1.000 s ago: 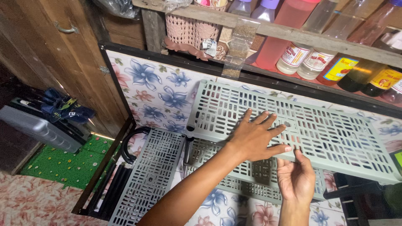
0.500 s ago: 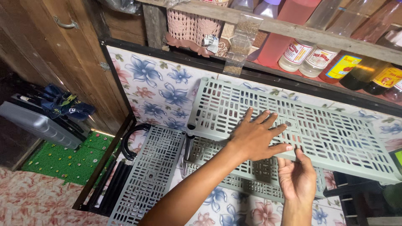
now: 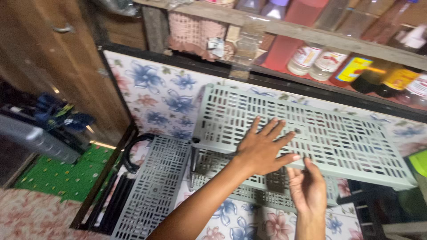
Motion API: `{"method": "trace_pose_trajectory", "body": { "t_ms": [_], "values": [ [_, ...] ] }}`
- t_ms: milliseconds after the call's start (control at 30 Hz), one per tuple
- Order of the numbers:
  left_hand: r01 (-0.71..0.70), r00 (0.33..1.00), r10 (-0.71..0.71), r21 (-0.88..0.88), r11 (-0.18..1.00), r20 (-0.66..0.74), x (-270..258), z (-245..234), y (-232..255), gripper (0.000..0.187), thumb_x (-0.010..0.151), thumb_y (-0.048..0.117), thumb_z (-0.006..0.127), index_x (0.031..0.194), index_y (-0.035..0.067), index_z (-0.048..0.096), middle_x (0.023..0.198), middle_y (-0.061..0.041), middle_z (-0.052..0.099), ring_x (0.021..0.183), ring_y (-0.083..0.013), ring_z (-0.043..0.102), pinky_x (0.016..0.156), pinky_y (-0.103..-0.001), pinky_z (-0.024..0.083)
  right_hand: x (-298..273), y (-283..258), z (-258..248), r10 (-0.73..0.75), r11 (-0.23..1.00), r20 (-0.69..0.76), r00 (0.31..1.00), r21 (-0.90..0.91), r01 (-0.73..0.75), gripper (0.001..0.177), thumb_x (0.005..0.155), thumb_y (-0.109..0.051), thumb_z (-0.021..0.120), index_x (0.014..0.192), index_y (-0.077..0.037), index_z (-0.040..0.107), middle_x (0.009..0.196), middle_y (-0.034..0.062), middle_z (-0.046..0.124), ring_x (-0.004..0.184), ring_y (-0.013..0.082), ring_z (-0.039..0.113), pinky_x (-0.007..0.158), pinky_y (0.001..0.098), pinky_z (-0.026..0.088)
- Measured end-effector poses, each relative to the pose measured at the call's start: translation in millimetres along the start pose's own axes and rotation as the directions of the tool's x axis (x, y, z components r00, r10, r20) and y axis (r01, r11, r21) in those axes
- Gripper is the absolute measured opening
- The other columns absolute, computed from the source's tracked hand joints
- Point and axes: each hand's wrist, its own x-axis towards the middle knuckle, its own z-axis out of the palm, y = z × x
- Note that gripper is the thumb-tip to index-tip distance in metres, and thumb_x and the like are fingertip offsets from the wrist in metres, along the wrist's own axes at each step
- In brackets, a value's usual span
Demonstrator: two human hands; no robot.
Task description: The person assembles a shelving unit by inserting black cylindrical legs into light green perforated plastic shelves and securing them. The person repeatedly positions and presses the legs into place on multiple shelves.
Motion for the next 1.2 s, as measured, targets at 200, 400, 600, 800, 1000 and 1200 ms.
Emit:
{"method": "trace_pose_trajectory", "body": {
  "t_ms": [200, 400, 600, 800, 1000, 1200],
  "values": [
    [-0.081, 0.987, 0.078, -0.014, 0.997, -0.140, -6, 1, 2, 0.082, 0.093, 0.073, 0.047, 0.152, 0.014, 0.049, 0.160, -0.023, 0.042, 0.150, -0.0404, 0.035, 0.120, -0.068, 0.016, -14, -14, -14, -0.093, 0.996, -0.100, 0.991, -0.018, 0.091, 0.018, 0.102, -0.016, 0.061, 0.116, -0.004, 0.060, 0.124, 0.0116, 0.067, 0.121, 0.0302, 0.065, 0.103, 0.0466, 0.056],
    [-0.167, 0.969, 0.163, -0.003, 0.986, -0.188, 3, 7, 31, 0.088, 0.078, 0.062, 0.070, 0.148, 0.014, 0.050, 0.152, -0.028, 0.046, 0.142, -0.0500, 0.037, 0.111, -0.074, 0.017, -45, -47, -33, -0.394, 0.887, -0.324, 0.860, -0.378, 0.264, 0.041, 0.099, -0.015, 0.055, 0.139, -0.014, 0.050, 0.132, 0.0127, 0.061, 0.115, 0.0299, 0.068, 0.095, 0.0509, 0.056],
    [-0.266, 0.941, 0.277, 0.082, 0.961, -0.193, 34, 41, 77, 0.074, 0.081, 0.016, 0.070, 0.152, 0.020, 0.048, 0.154, -0.019, 0.048, 0.144, -0.0421, 0.041, 0.113, -0.072, 0.023, -32, -90, -114, -0.735, 0.576, -0.198, 0.649, -0.688, 0.443, 0.051, 0.106, -0.013, 0.058, 0.154, -0.004, 0.042, 0.147, 0.0134, 0.056, 0.126, 0.0208, 0.059, 0.103, 0.0375, 0.050],
    [-0.352, 0.916, 0.350, 0.023, 0.936, -0.194, 54, 58, 109, 0.080, 0.076, 0.000, 0.065, 0.153, 0.017, 0.047, 0.156, -0.016, 0.047, 0.144, -0.0414, 0.043, 0.116, -0.065, 0.028, 1, -123, -164, -0.787, 0.192, 0.031, 0.616, -0.937, 0.293, 0.044, 0.108, -0.015, 0.060, 0.149, 0.001, 0.056, 0.140, 0.0134, 0.066, 0.123, 0.0159, 0.061, 0.106, 0.0283, 0.047],
    [-0.394, 0.909, 0.392, 0.019, 0.919, -0.143, 52, 47, 106, 0.081, 0.074, -0.004, 0.064, 0.150, 0.020, 0.049, 0.154, -0.013, 0.050, 0.143, -0.0371, 0.044, 0.115, -0.062, 0.031, 4, -126, -160, -0.744, 0.213, 0.095, 0.662, -0.905, 0.369, 0.048, 0.110, -0.016, 0.055, 0.154, 0.001, 0.046, 0.142, 0.0129, 0.062, 0.122, 0.0149, 0.059, 0.104, 0.0286, 0.046],
    [-0.389, 0.914, 0.386, 0.006, 0.921, -0.127, 48, 40, 108, 0.080, 0.074, -0.006, 0.062, 0.148, 0.020, 0.051, 0.154, -0.012, 0.050, 0.143, -0.0350, 0.044, 0.115, -0.060, 0.030, 2, -131, -162, -0.728, 0.201, 0.119, 0.675, -0.905, 0.376, 0.046, 0.109, -0.015, 0.055, 0.153, -0.002, 0.048, 0.135, 0.0105, 0.063, 0.117, 0.0123, 0.060, 0.100, 0.0268, 0.048]
  ]
}}
